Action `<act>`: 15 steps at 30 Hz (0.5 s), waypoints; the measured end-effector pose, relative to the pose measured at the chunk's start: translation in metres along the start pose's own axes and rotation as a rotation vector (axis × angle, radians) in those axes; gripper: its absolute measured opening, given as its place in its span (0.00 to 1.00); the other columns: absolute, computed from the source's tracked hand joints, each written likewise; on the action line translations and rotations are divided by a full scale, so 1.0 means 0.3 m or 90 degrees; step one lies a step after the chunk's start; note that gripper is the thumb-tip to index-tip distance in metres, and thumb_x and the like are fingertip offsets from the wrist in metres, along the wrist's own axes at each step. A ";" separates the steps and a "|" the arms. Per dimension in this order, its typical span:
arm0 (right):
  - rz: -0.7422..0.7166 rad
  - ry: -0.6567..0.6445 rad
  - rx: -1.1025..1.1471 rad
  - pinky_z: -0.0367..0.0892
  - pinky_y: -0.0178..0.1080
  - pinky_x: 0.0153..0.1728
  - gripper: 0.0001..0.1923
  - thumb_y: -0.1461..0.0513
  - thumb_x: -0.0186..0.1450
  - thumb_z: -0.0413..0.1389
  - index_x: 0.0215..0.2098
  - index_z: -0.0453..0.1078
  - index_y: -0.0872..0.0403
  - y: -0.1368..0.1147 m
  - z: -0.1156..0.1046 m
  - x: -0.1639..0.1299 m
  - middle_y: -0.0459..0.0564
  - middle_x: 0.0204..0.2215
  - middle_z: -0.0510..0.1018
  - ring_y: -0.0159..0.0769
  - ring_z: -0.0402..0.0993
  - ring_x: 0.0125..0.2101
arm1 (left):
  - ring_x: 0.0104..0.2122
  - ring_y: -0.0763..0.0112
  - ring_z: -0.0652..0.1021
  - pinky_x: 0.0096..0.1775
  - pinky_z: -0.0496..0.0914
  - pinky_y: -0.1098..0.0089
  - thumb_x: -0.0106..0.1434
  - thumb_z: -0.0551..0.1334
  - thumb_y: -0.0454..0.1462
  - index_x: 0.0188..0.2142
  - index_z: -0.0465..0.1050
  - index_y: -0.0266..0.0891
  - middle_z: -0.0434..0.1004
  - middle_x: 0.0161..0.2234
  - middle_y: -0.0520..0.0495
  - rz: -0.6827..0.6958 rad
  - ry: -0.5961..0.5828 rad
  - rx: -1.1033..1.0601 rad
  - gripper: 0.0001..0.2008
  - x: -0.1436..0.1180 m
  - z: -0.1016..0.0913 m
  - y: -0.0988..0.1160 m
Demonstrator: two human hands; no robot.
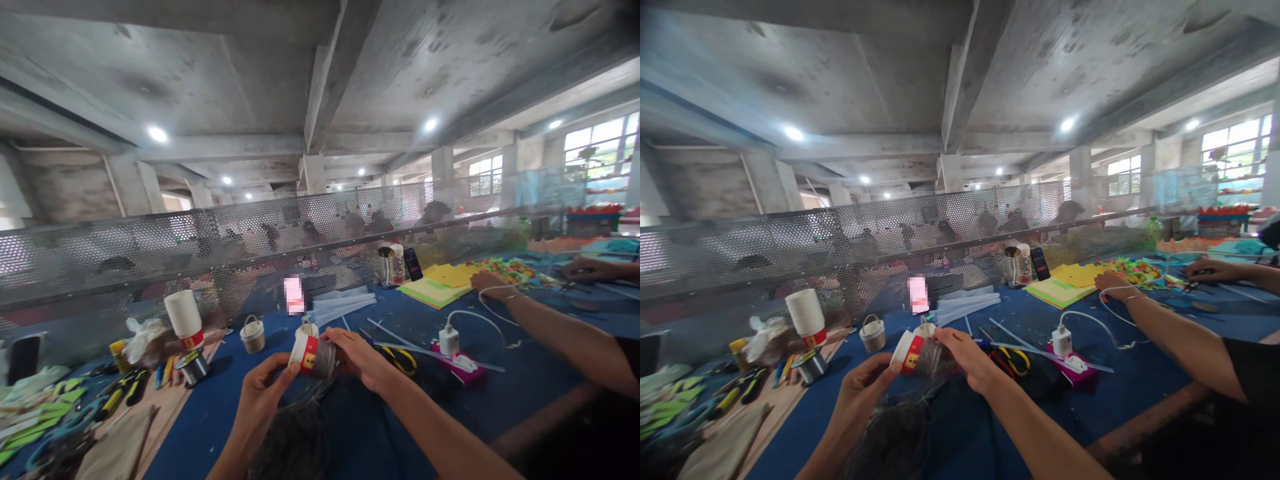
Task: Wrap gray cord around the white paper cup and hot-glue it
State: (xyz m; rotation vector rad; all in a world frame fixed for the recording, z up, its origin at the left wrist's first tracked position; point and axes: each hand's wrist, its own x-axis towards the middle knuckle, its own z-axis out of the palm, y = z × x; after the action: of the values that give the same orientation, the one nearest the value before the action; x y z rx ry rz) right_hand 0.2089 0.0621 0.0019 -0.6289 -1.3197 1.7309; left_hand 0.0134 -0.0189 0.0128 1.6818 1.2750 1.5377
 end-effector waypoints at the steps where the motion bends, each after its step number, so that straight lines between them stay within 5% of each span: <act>1: 0.010 -0.016 0.013 0.70 0.39 0.29 0.24 0.43 0.61 0.55 0.41 0.72 0.53 -0.001 0.000 -0.003 0.50 0.33 0.77 0.37 0.74 0.31 | 0.35 0.63 0.78 0.38 0.69 0.73 0.59 0.66 0.44 0.38 0.81 0.37 0.82 0.33 0.47 -0.001 0.005 0.004 0.13 0.002 -0.001 -0.001; 5: -0.029 -0.062 -0.026 0.71 0.39 0.33 0.25 0.45 0.61 0.57 0.46 0.70 0.54 -0.008 0.011 -0.016 0.52 0.40 0.78 0.41 0.75 0.38 | 0.37 0.61 0.78 0.40 0.70 0.72 0.58 0.66 0.45 0.40 0.81 0.36 0.82 0.34 0.46 -0.013 0.017 0.007 0.16 0.012 -0.001 0.001; 15: -0.263 -0.004 -0.247 0.69 0.41 0.44 0.23 0.60 0.54 0.66 0.47 0.68 0.52 -0.022 0.047 -0.034 0.50 0.42 0.77 0.42 0.75 0.42 | 0.33 0.64 0.77 0.37 0.70 0.71 0.58 0.66 0.47 0.41 0.80 0.35 0.82 0.32 0.46 -0.086 0.015 -0.128 0.19 0.031 -0.005 -0.026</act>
State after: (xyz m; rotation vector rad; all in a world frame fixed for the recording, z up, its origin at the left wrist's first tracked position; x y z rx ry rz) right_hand 0.2049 0.0467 0.0116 -0.5151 -1.6729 1.1566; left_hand 0.0089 -0.0076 0.0106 1.4270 1.1777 1.5519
